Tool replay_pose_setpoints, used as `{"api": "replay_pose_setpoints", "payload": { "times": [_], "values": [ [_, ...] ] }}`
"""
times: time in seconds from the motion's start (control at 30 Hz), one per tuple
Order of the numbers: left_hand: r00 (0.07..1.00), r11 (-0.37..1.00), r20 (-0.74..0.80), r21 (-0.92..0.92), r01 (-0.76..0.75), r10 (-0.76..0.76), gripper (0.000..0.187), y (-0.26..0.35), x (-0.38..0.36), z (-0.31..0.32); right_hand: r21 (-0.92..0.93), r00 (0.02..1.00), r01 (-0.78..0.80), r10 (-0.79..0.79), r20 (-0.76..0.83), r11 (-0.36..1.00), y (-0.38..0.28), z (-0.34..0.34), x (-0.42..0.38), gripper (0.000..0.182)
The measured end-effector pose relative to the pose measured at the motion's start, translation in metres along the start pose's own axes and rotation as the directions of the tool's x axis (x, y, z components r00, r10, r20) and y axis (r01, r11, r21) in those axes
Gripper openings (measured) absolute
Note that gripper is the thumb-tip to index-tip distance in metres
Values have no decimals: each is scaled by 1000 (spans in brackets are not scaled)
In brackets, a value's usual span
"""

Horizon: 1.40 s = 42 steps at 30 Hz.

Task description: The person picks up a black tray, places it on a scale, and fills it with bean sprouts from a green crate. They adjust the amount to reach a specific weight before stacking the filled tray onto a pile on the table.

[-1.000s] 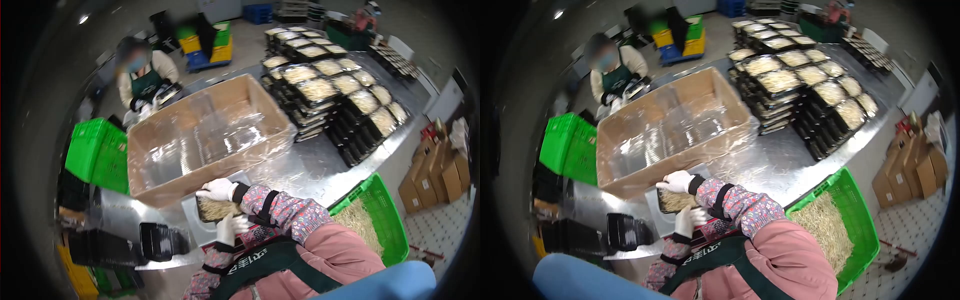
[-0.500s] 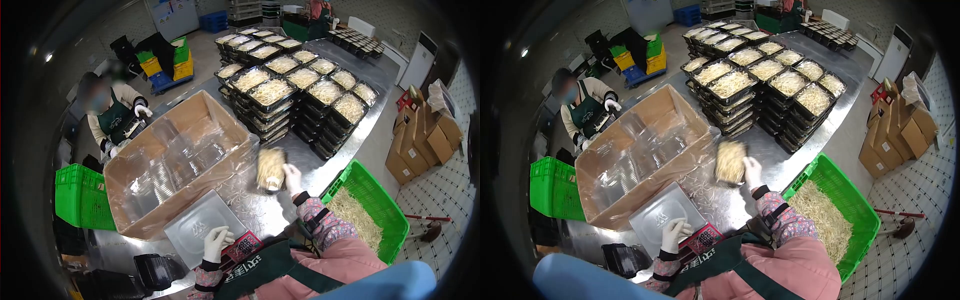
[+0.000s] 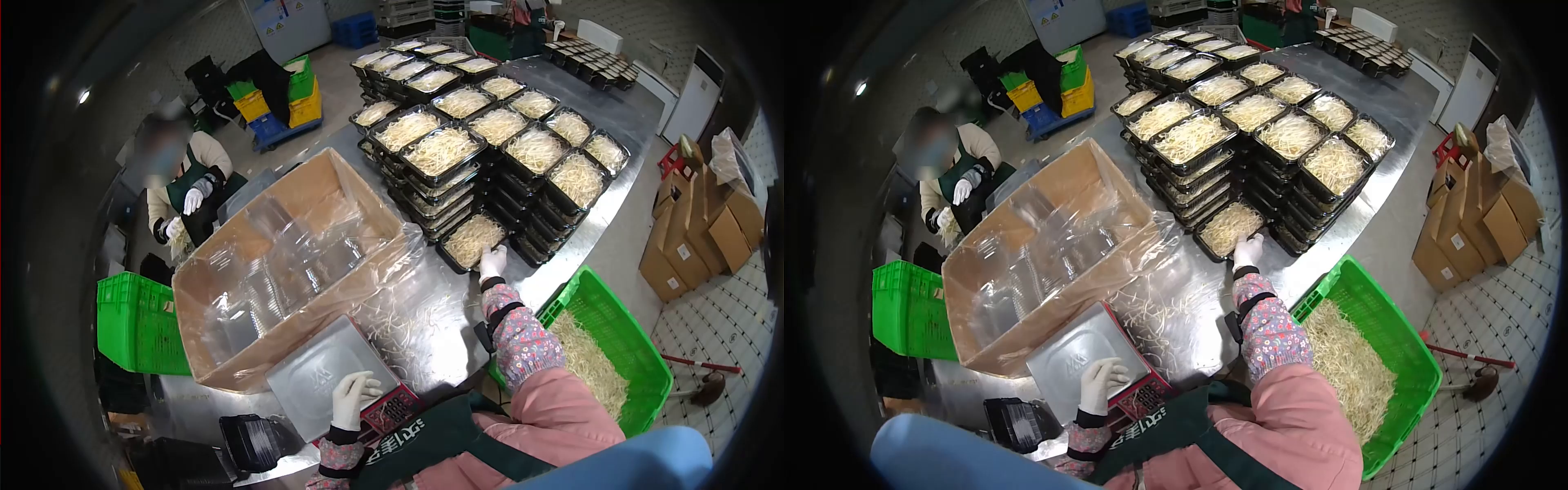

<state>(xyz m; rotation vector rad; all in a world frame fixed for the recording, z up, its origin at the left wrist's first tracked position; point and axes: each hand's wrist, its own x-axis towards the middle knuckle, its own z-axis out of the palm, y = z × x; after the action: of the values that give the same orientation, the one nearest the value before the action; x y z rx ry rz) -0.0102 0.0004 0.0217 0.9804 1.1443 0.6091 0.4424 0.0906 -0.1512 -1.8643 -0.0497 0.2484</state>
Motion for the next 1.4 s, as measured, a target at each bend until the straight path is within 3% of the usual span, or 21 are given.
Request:
{"api": "replay_pose_setpoints", "payload": {
  "times": [0.1,0.2,0.23,0.3,0.37,0.43,0.5,0.53,0.57,0.83,0.93,0.97,1.03,1.07,1.13,1.17,1.2,1.27,1.3,1.37,1.4],
  "values": [
    [999,1000,-31,-6,13,-13,20,-4,-3,-2,64,992,-89,82,95,994,-8,-12,-3,55],
    [998,1000,-54,-26,9,-10,19,-5,-7,-5,-105,976,181,-191,-102,978,-6,-18,5,65],
    [998,1000,-68,-16,0,-1,20,-6,-8,-7,-122,991,123,-128,-30,985,-36,-35,-11,66],
    [996,1000,-92,-8,-4,3,20,-6,-11,-8,-395,816,533,-578,8,748,-52,-39,-14,61],
    [995,1000,-98,1,-17,17,20,-5,-13,-8,-336,596,790,-771,225,512,-63,-28,-1,58],
    [995,1000,-101,3,-16,16,20,-3,-13,-5,-483,592,795,-644,484,367,-70,-2,10,70],
    [994,1000,-107,8,-9,10,20,-2,-13,-3,-471,627,779,-516,585,414,-69,21,13,79],
    [994,1000,-108,10,-4,5,20,-1,-14,-1,-531,634,771,-343,693,351,-68,27,13,84],
    [994,1000,-108,12,5,-3,20,0,-14,0,-582,605,790,-400,689,192,-61,27,7,84],
    [984,999,-175,-24,27,-31,21,-2,-13,-3,-555,562,814,-472,679,171,-51,29,15,83],
    [967,999,-255,-33,-26,16,21,0,-27,-15,-531,558,825,-438,705,195,-45,30,25,83],
    [940,992,-317,47,-117,126,21,-2,-30,-27,-494,566,824,-401,720,278,-47,30,30,85],
    [859,960,-428,124,-251,280,23,-6,-42,-53,-330,546,792,-352,761,514,-39,30,58,83],
    [787,942,-519,188,-277,334,25,-14,-49,-72,-223,550,761,-425,718,609,-38,26,62,79],
    [579,877,-660,395,-274,479,29,-42,-60,-124,-183,562,807,-637,528,561,-40,11,51,61],
    [445,818,-692,529,-224,569,32,-55,-71,-149,42,594,747,-695,406,663,-48,1,34,48],
    [369,759,-711,651,22,599,40,-50,-87,-165,23,546,808,-762,349,589,-59,-16,1,39],
    [225,677,-718,697,238,659,53,-74,-107,-206,174,368,825,-744,557,538,-59,-34,-57,30],
    [174,625,-712,687,370,680,57,-89,-118,-228,254,201,856,-743,638,450,-46,-33,-80,31],
    [251,473,-665,702,533,704,62,-112,-133,-259,362,-156,894,-576,803,264,-38,-25,-121,44],
    [354,488,-692,706,513,629,58,-120,-136,-270,293,-98,910,-536,839,292,-33,-13,-141,52]
  ]
}}
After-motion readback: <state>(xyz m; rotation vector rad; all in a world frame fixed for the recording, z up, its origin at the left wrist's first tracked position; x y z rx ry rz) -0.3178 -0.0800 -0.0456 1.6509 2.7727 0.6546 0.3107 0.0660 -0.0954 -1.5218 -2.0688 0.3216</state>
